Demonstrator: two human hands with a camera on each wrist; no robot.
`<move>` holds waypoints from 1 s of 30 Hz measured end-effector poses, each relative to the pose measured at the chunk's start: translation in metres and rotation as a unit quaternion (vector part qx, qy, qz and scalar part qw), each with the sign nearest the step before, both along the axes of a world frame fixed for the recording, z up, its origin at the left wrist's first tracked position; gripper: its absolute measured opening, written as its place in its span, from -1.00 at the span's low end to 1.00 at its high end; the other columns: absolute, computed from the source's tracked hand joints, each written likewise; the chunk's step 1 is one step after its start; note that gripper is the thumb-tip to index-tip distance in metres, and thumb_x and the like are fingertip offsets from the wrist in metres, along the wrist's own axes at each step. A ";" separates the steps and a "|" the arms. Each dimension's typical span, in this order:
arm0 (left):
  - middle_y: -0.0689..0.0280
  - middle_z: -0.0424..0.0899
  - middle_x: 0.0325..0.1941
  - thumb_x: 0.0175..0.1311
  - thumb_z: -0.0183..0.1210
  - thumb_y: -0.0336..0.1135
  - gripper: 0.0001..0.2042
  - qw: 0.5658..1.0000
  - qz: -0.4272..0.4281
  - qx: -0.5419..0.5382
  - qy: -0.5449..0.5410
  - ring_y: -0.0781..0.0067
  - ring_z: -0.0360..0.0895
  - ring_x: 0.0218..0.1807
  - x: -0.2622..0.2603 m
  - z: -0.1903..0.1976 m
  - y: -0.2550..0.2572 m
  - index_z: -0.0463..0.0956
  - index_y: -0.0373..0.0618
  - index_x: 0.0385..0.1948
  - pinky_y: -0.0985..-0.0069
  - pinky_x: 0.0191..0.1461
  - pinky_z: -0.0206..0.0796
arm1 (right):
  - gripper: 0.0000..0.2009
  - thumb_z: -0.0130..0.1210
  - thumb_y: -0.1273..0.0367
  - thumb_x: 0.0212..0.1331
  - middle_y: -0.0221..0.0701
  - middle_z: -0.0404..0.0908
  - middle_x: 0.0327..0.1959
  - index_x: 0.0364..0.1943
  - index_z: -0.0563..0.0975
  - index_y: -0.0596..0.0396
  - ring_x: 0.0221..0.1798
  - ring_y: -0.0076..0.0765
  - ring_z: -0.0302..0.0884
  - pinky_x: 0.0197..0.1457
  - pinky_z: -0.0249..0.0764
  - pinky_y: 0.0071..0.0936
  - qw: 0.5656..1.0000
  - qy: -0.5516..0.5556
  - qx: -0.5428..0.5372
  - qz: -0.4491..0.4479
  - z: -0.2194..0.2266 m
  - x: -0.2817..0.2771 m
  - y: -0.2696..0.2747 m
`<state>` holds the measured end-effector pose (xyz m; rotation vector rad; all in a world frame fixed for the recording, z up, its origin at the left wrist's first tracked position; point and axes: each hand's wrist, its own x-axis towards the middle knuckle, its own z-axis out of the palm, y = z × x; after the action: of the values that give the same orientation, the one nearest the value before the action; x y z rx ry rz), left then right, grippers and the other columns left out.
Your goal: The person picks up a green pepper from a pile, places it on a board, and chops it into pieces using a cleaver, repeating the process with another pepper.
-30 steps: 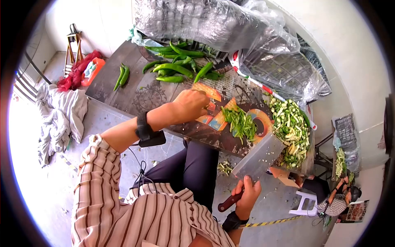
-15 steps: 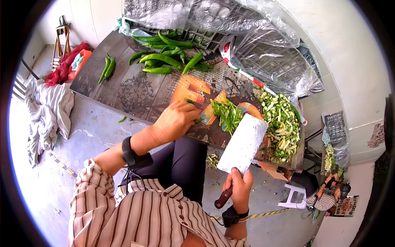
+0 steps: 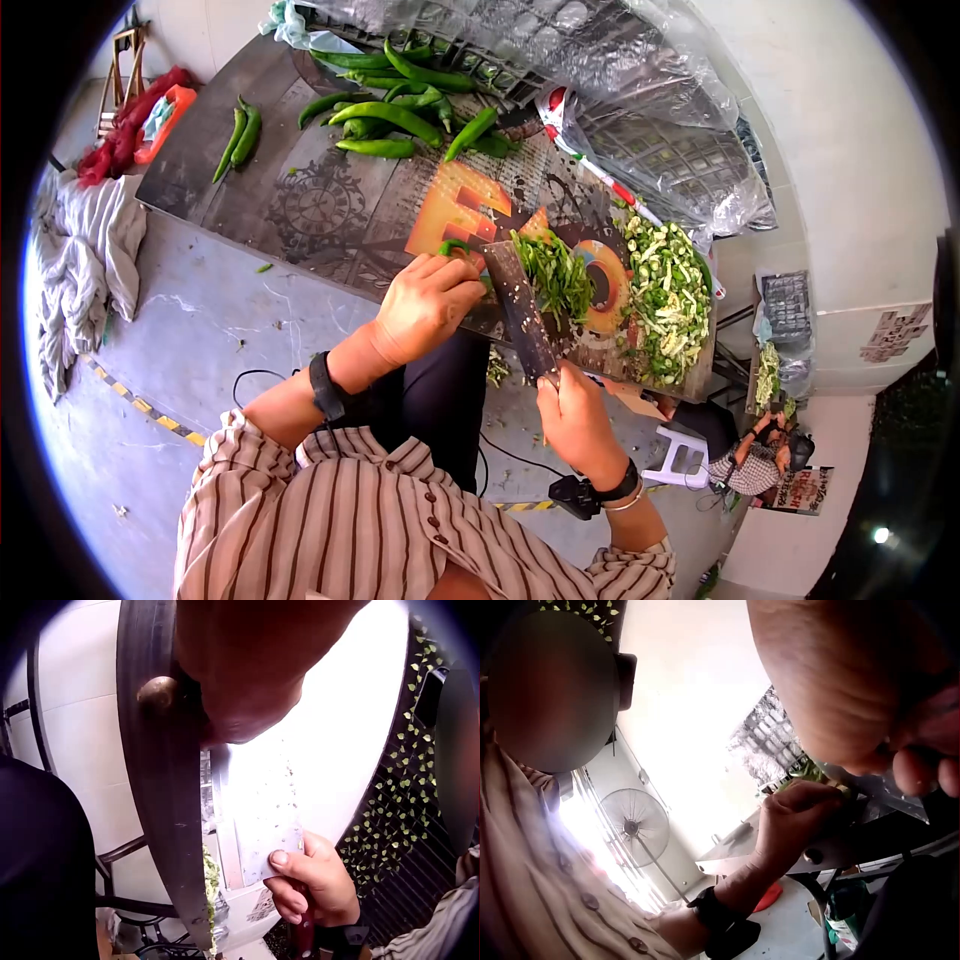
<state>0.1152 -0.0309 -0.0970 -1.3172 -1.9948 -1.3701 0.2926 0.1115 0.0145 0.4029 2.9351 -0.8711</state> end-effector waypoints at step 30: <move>0.37 0.58 -0.27 -0.07 0.31 -0.47 -0.80 1.000 -0.003 -0.015 -0.025 0.26 0.51 -0.26 0.000 0.002 -0.001 0.58 -0.05 -0.35 0.38 -0.15 0.35 | -0.84 0.03 0.44 0.24 0.08 0.49 -0.46 -0.36 0.39 0.32 -0.32 0.28 0.47 -0.26 0.38 0.00 0.997 0.020 0.017 0.069 -0.008 -0.071 0.011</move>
<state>0.1152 -0.0315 -0.0950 -1.3138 -2.0533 -1.3943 0.2219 0.1225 0.0061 0.1849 2.9745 -0.8208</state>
